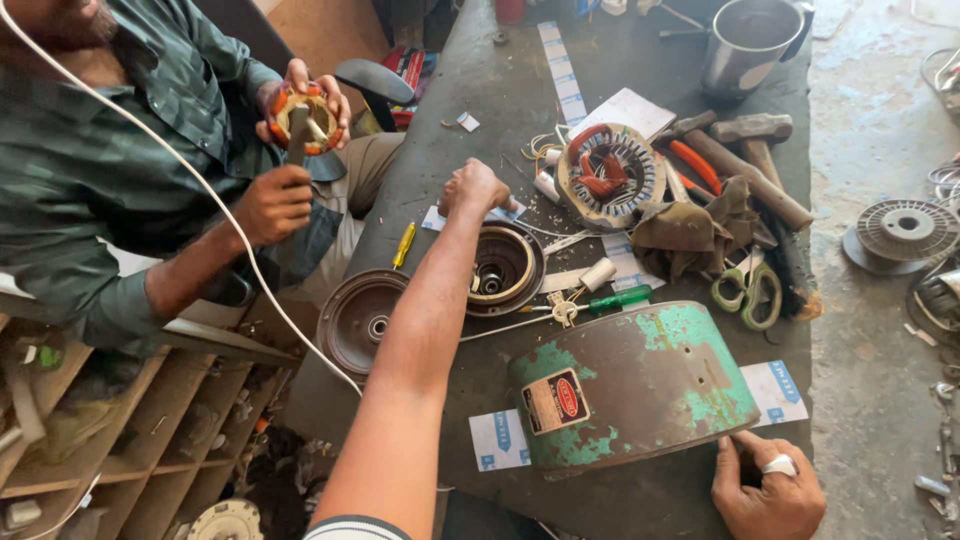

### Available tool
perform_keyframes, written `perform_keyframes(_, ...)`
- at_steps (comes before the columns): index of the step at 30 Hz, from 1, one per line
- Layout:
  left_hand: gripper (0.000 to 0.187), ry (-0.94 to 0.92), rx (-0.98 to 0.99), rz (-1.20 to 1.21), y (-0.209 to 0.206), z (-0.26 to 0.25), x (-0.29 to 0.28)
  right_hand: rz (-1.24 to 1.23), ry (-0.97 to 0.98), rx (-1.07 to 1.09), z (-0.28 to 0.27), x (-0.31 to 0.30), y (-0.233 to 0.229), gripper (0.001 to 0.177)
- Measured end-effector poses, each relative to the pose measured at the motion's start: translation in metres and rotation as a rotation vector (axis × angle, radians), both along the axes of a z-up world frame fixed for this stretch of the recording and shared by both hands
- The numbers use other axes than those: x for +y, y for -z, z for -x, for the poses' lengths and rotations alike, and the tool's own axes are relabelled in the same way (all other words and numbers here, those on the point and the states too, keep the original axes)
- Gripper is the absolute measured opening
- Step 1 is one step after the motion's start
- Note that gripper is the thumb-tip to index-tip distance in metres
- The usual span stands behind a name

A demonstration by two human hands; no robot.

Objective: The person is repairing a motor by inserting small white paper strips into the slots of the stator. They use scissors to cut the strips and place them carefully into the winding slots.

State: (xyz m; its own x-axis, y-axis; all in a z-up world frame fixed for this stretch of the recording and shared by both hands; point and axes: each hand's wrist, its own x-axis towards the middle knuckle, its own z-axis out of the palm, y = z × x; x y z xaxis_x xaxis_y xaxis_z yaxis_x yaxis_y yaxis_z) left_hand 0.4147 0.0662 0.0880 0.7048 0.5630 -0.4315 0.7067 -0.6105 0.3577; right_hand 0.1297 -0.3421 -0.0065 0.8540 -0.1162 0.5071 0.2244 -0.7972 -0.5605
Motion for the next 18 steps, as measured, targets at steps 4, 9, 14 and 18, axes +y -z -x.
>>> perform_keyframes(4, 0.101, -0.037, -0.038, -0.003, 0.008, -0.010, -0.003, -0.047, 0.017, -0.007, -0.001, 0.004, 0.000, 0.015)
perform_keyframes(9, 0.102, 0.017, -0.201, -0.023, 0.060, -0.029, 0.017, -0.009, -0.002, -0.040, -0.004, 0.004, -0.001, 0.016)
perform_keyframes(14, 0.052, 0.162, -0.518, 0.139, 0.084, -0.039, 0.047, 0.012, 0.006, 0.000, 0.002, -0.002, -0.001, 0.014)
perform_keyframes(18, 0.042, 0.351, -0.428, 0.105, 0.050, -0.034, 0.105, -0.002, -0.026, 0.022, 0.007, -0.007, 0.005, 0.009)
